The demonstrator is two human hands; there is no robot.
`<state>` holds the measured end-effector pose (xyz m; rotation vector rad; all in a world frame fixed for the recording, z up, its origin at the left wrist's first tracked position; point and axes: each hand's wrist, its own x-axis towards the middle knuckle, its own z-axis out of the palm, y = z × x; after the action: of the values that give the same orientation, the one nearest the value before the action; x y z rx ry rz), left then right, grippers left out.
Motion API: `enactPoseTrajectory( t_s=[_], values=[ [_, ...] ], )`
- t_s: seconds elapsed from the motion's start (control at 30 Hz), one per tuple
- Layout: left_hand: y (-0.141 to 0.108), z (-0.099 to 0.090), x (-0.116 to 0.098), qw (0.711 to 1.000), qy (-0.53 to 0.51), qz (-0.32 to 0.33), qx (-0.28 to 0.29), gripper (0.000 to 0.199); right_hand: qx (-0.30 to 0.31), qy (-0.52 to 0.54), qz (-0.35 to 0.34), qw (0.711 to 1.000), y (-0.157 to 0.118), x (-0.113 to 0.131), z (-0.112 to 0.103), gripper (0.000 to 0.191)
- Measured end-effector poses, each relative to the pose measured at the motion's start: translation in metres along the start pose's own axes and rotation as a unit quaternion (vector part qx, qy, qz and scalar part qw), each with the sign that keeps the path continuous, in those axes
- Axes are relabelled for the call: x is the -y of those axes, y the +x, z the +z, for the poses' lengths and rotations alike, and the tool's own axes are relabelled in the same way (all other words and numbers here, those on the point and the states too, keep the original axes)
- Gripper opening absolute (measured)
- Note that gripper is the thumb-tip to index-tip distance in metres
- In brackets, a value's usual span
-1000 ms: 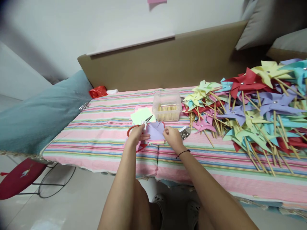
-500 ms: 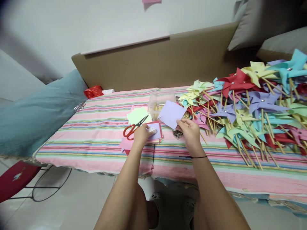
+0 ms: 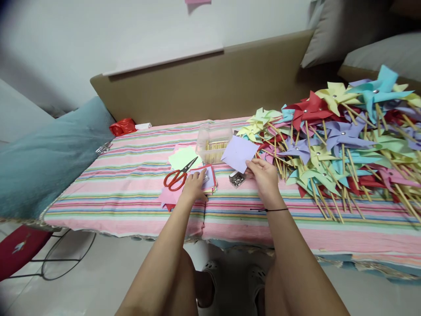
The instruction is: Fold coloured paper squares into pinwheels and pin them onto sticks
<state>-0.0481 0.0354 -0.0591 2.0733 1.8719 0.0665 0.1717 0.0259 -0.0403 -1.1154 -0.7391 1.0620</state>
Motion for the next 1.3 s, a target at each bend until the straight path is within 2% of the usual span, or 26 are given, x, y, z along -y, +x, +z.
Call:
enactPoseTrajectory(
  t_s=[0.1,0.23,0.43,0.53,0.7,0.8,0.87,0.9,0.97,1.07,1.13,1.2,1.23,1.3],
  values=[
    [0.002,0.0,0.003,1.0,-0.012,0.009,-0.009,0.107,-0.009,-0.004,0.003,1.0,0.001,0.002,-0.005,0.024],
    [0.007,-0.01,0.013,0.998,-0.066,0.014,-0.003,0.108,-0.002,-0.007,-0.001,1.0,0.003,0.004,-0.012,0.024],
    [0.011,-0.017,0.026,0.98,-0.197,-0.024,-0.028,0.095,-0.02,-0.012,-0.001,1.0,0.006,0.008,-0.023,0.023],
    [0.011,-0.016,0.029,0.979,-0.202,-0.027,-0.025,0.095,-0.021,-0.005,0.0,1.0,0.006,0.008,-0.025,0.022],
    [0.009,-0.02,0.024,0.971,-0.236,-0.014,-0.028,0.087,0.009,-0.014,-0.008,1.0,0.006,0.005,-0.028,0.024],
    [0.003,-0.026,0.009,0.959,-0.265,0.033,-0.096,0.065,0.041,-0.017,-0.026,0.999,0.005,0.003,-0.028,0.03],
    [-0.002,-0.029,-0.007,0.931,-0.332,0.066,-0.137,0.048,0.06,-0.032,-0.058,0.996,0.003,0.003,-0.027,0.029],
    [-0.004,-0.03,-0.016,0.909,-0.39,0.075,-0.131,0.042,0.068,-0.047,-0.082,0.993,0.002,0.004,-0.026,0.026],
    [-0.008,-0.031,-0.033,0.846,-0.528,0.052,-0.058,0.045,0.094,-0.092,-0.148,0.98,-0.002,0.006,-0.024,0.018],
    [-0.013,-0.031,-0.053,0.717,-0.694,0.001,0.066,0.067,0.119,-0.176,-0.26,0.942,-0.009,0.012,-0.02,0.005],
    [-0.015,-0.031,-0.06,0.656,-0.75,0.002,0.089,0.073,0.098,-0.224,-0.322,0.915,-0.014,0.015,-0.017,0.013],
    [-0.016,-0.029,-0.063,0.631,-0.772,0.019,0.075,0.062,0.059,-0.252,-0.364,0.895,-0.018,0.018,-0.014,0.019],
    [-0.016,-0.027,-0.063,0.633,-0.771,0.027,0.067,0.055,0.043,-0.26,-0.378,0.887,-0.02,0.019,-0.012,0.021],
    [-0.016,-0.023,-0.063,0.656,-0.752,0.034,0.054,0.049,0.024,-0.272,-0.39,0.879,-0.023,0.019,-0.009,0.021]
  ],
)
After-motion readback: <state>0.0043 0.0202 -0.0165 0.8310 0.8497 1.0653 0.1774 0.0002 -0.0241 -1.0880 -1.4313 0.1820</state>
